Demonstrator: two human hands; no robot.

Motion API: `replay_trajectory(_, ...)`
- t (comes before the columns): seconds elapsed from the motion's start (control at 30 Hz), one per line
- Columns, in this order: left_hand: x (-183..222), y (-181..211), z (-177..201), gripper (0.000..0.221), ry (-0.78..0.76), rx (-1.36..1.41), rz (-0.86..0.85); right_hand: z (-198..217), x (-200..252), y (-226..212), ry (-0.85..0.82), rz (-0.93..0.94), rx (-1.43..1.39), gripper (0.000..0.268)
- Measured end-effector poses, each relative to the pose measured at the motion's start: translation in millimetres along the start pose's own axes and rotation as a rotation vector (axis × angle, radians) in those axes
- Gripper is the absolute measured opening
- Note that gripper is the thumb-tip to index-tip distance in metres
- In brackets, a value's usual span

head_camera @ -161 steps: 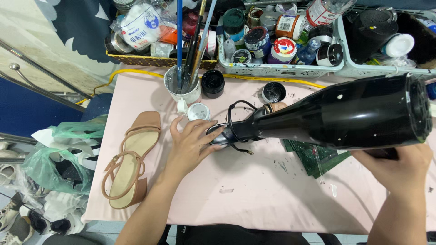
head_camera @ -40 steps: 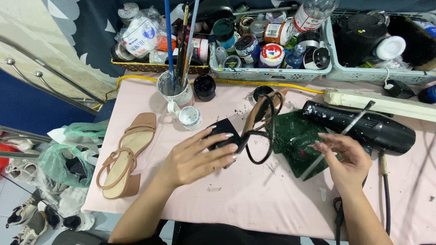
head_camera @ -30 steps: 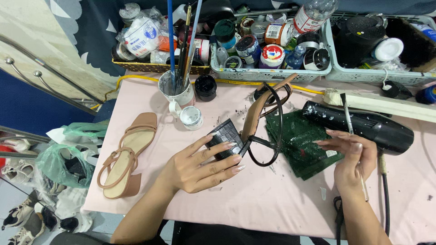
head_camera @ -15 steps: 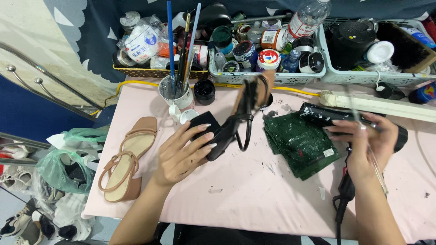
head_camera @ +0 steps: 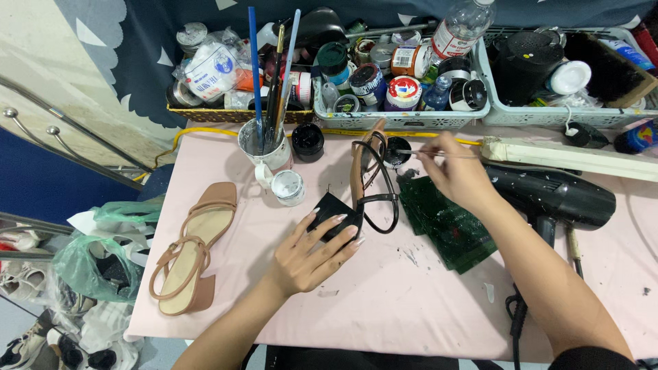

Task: The person paints the edges of a black sandal strap with a brush, uses a hairdryer to dry the paint, and then applies paint to the heel and sole edges of the sandal.

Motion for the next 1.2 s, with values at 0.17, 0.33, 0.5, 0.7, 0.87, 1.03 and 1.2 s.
replay_trajectory(0.17, 13.3, -1.3, -12.6, 0.021, -0.028, -0.06, 0.022, -18.4, -13.9, -6.2, -0.005, 0.111, 0.066, 0.018)
replay_trajectory(0.33, 21.7, -1.6, -23.1, 0.023, -0.058, -0.033, 0.025, -14.1, -22.7, -2.3, 0.02, 0.077, 0.162, 0.022)
replay_trajectory(0.5, 24.5, -2.6, -31.7, 0.023, -0.077, 0.01, 0.044, -8.6, -20.8, 2.2, 0.003, 0.018, 0.242, 0.023)
replay_trajectory(0.7, 28.4, -6.1, -32.9, 0.025, -0.107, 0.067, 0.047, 10.4, -12.0, 5.0, 0.049, 0.153, 0.258, 0.021)
replay_trajectory(0.87, 29.7, -8.3, -30.9, 0.027, -0.125, 0.094, 0.05, 48.2, 27.4, 18.7, 0.21, -0.101, -0.318, 0.013)
replay_trajectory(1.03, 32.1, -10.5, -33.0, 0.03, -0.138, 0.152, 0.034, 71.0, 78.8, 5.3, 0.184, 0.059, -0.568, 0.011)
replay_trajectory(1.2, 35.5, -11.6, -36.1, 0.033, -0.191, 0.189, 0.033, 57.6, 98.2, -17.1, 0.13, 0.262, -0.53, 0.014)
Point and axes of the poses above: each hand's wrist, its own x-axis away from the middle knuckle, its own z-axis out of the back of the hand, y = z × x, the point moved 5 cm from there along -x, towards the middle knuckle, and after that the axes turned 13 degrees about y, right-handed, at the moved point
